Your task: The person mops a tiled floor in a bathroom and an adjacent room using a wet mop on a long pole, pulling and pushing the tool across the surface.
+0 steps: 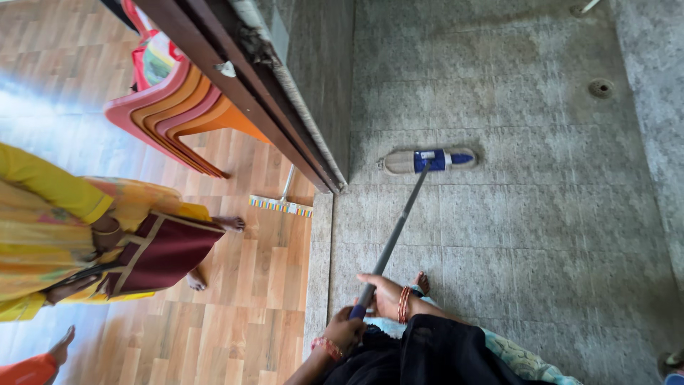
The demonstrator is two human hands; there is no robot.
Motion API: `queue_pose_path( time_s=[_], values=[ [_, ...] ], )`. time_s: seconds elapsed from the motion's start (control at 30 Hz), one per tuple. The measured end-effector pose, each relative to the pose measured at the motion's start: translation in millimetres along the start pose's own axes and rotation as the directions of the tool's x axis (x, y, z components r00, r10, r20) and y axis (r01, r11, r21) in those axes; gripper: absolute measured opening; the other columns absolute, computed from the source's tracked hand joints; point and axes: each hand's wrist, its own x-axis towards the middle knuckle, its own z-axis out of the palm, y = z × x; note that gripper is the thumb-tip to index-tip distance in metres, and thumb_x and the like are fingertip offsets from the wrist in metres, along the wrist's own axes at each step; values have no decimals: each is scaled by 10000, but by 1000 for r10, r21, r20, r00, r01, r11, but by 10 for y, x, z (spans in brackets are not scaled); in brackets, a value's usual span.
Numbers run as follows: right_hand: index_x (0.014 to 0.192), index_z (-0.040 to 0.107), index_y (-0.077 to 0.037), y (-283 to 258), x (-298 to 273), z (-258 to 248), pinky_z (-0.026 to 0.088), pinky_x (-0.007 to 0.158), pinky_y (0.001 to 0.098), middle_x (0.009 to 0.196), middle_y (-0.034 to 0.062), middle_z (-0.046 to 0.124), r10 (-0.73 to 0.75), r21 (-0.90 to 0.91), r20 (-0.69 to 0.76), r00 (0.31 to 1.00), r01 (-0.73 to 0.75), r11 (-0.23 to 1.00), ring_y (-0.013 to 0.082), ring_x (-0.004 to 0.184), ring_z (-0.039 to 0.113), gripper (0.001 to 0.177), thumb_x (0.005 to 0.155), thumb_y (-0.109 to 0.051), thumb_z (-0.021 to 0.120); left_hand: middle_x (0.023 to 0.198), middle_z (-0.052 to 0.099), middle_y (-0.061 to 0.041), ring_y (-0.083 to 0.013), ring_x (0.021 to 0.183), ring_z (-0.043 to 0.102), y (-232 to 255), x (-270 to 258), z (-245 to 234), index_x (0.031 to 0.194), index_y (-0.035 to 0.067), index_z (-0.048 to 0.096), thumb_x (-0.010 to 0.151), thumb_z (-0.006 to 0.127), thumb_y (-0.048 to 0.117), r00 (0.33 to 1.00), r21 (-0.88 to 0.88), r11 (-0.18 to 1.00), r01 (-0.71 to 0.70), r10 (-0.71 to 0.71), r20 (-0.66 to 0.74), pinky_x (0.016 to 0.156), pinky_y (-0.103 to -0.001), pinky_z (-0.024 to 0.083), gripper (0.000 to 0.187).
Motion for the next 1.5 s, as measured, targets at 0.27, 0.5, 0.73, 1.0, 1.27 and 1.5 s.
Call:
queue_pose_path(
  time_s=[0.27, 0.5, 0.73, 1.0, 1.27, 1.5],
  values=[
    [1129, 609, -158, -764, 708, -1159, 489, 765, 420, 1066, 70, 667, -200, -9, -295, 934, 206, 978, 201, 972, 612, 485, 829, -517, 736, 695, 614, -52, -125, 497, 557, 870, 1529, 745, 1276, 85, 598, 839, 668, 107, 997, 170, 984, -61, 67, -26, 417, -296, 445, 443],
    [1137, 663, -220, -592, 454, -1256, 431, 840, 457, 1109, 12, 645, -212, -67, -437, 874, 204, 977, 168, 1011, 559, 424, 823, -503, 696, 735, 603, -40, -120, 519, 542, 946, 1631, 1200, 1341, 112, 532, 856, 697, 138, 999, 124, 991, -47, 45, 15, 414, -297, 423, 514],
    [1002, 620, -86, -315, 140, -1173, 506, 689, 394, 915, 107, 728, -156, 119, -224, 962, 185, 975, 202, 710, 609, 450, 891, -520, 665, 723, 591, -30, -114, 514, 523, 328, 921, 1192, 1320, 68, 558, 860, 748, 128, 998, 114, 992, -46, 52, -44, 413, -286, 402, 501],
    [990, 546, -39, 287, -414, -313, 570, 781, 432, 894, 76, 579, -74, 33, 180, 981, 69, 997, 225, 794, 630, 451, 985, -458, 712, 690, 605, -22, -110, 480, 506, 113, -466, 492, 1386, 99, 581, 829, 698, 104, 993, 40, 998, 56, -51, -108, 397, -274, 379, 569],
    [972, 559, -61, 354, -171, -238, 563, 787, 437, 895, 108, 633, 48, 40, 79, 996, -51, 998, 262, 811, 672, 523, 862, -544, 728, 875, 755, -13, -67, 745, 715, -538, 8, 173, 1280, 14, 660, 780, 845, 153, 915, 420, 846, -330, 396, -79, 643, -209, 559, 552],
    [932, 587, -96, -270, 623, -706, 542, 655, 455, 831, 106, 699, -131, 95, -154, 979, 147, 985, 263, 752, 657, 472, 802, -527, 730, 906, 737, -71, -108, 713, 662, 277, 937, 530, 1319, 45, 614, 801, 818, 134, 977, 146, 986, -80, 107, -182, 584, -244, 532, 564]
  ],
)
